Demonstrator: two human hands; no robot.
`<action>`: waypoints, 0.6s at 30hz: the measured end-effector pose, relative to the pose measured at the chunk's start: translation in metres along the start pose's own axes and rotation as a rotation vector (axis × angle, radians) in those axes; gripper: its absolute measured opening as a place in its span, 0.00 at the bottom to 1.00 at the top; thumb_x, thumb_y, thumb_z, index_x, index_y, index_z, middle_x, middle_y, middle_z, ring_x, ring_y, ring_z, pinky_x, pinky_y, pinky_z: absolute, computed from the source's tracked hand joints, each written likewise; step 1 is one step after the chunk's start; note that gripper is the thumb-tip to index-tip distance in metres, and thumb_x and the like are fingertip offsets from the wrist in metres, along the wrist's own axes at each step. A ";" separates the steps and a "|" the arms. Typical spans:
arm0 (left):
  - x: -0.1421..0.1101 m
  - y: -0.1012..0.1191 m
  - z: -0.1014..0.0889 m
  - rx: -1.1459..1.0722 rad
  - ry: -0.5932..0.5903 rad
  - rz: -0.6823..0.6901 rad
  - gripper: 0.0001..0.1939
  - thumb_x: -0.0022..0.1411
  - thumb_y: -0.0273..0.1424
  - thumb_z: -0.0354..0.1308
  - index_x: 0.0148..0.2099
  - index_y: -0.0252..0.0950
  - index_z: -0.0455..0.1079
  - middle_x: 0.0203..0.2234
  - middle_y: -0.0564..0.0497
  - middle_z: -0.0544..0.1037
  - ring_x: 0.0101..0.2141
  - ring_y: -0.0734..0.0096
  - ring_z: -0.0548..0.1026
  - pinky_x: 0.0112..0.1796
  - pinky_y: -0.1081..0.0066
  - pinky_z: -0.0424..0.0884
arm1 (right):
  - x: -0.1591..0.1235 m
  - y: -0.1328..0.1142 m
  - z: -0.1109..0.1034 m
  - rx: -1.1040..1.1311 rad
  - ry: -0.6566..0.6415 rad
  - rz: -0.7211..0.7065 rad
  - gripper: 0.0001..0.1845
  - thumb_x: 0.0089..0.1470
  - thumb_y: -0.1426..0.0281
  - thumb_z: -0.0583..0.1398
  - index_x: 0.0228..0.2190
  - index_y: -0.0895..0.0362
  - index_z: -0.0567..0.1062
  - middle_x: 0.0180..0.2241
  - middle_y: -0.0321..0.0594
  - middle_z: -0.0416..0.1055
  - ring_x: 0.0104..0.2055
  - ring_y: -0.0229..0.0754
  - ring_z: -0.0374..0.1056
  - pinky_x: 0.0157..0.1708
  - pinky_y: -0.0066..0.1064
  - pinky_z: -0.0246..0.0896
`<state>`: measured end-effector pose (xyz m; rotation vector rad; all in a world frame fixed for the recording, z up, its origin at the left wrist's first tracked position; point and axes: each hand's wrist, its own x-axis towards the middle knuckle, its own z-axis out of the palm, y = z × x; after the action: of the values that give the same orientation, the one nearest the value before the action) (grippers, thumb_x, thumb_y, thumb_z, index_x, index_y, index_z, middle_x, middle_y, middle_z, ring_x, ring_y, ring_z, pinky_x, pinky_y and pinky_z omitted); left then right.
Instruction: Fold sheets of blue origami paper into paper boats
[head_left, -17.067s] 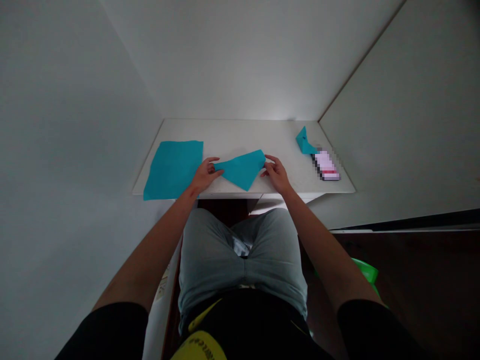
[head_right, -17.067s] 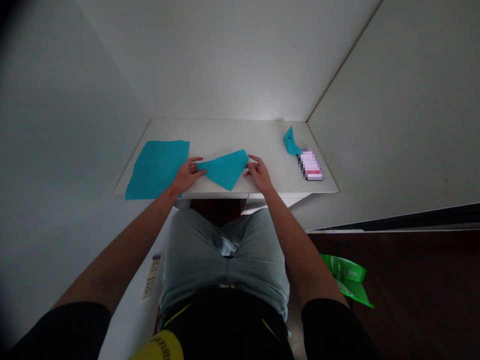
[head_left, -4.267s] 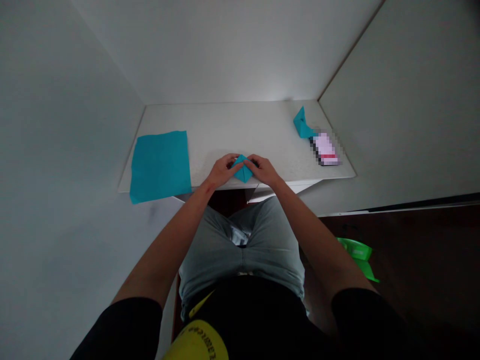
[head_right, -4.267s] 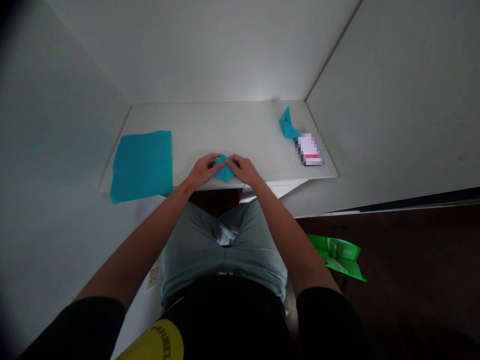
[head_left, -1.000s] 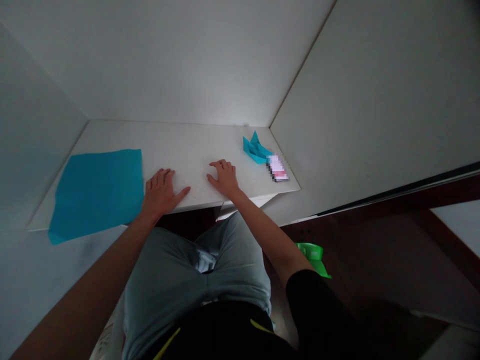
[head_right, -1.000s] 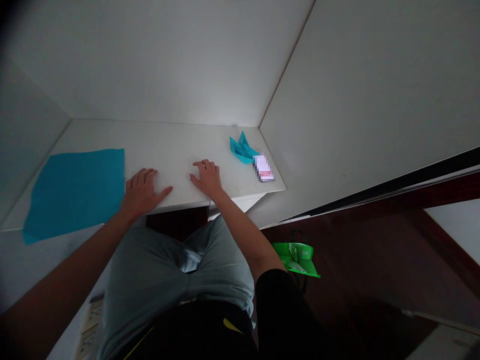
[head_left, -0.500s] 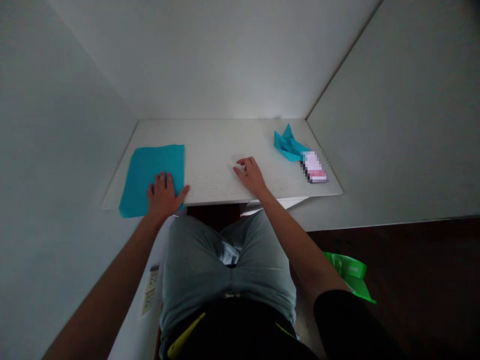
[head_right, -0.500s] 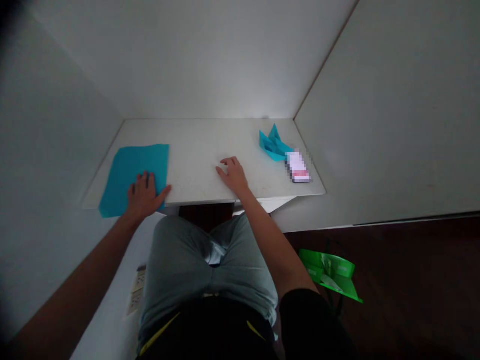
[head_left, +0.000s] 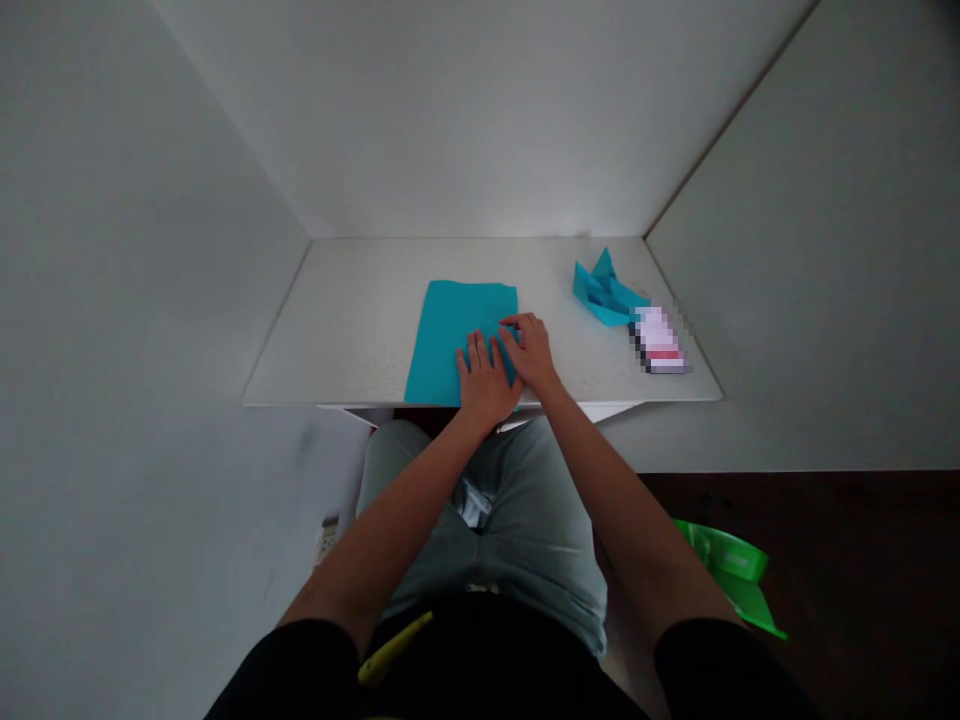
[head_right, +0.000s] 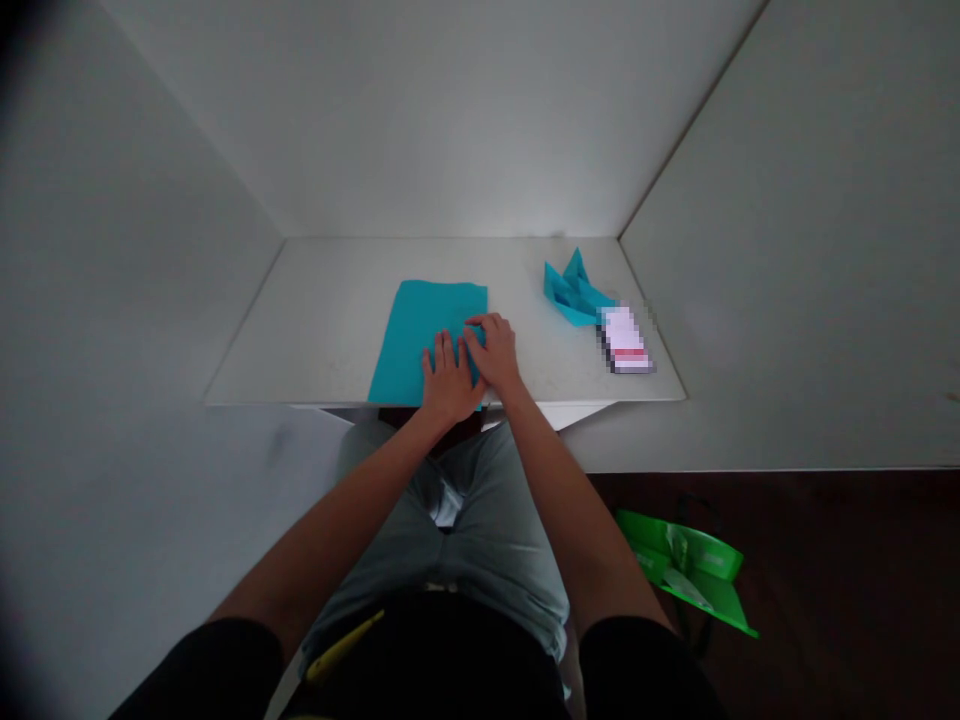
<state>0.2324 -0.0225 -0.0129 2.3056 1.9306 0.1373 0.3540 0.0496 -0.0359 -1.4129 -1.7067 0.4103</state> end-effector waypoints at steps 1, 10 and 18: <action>0.003 0.000 -0.002 -0.014 -0.016 -0.006 0.45 0.79 0.50 0.45 0.83 0.21 0.47 0.81 0.26 0.43 0.81 0.39 0.42 0.77 0.39 0.44 | 0.000 -0.001 -0.001 -0.002 -0.014 0.003 0.13 0.69 0.61 0.58 0.47 0.52 0.80 0.49 0.48 0.80 0.53 0.54 0.73 0.60 0.51 0.67; 0.077 -0.116 -0.037 -0.111 -0.035 0.092 0.45 0.76 0.59 0.48 0.82 0.37 0.54 0.82 0.38 0.50 0.81 0.42 0.43 0.76 0.42 0.44 | -0.002 -0.010 0.000 -0.123 -0.169 0.000 0.16 0.71 0.57 0.59 0.49 0.50 0.82 0.52 0.48 0.82 0.58 0.60 0.73 0.61 0.57 0.63; 0.150 -0.164 -0.024 -0.137 0.053 0.122 0.42 0.74 0.58 0.52 0.77 0.35 0.62 0.77 0.33 0.62 0.76 0.39 0.56 0.74 0.41 0.47 | 0.006 -0.003 0.003 -0.100 -0.182 -0.029 0.20 0.70 0.52 0.61 0.53 0.50 0.79 0.55 0.49 0.80 0.59 0.60 0.73 0.62 0.58 0.63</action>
<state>0.0959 0.1548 -0.0171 2.3503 1.7440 0.3352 0.3500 0.0548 -0.0336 -1.4570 -1.9159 0.4541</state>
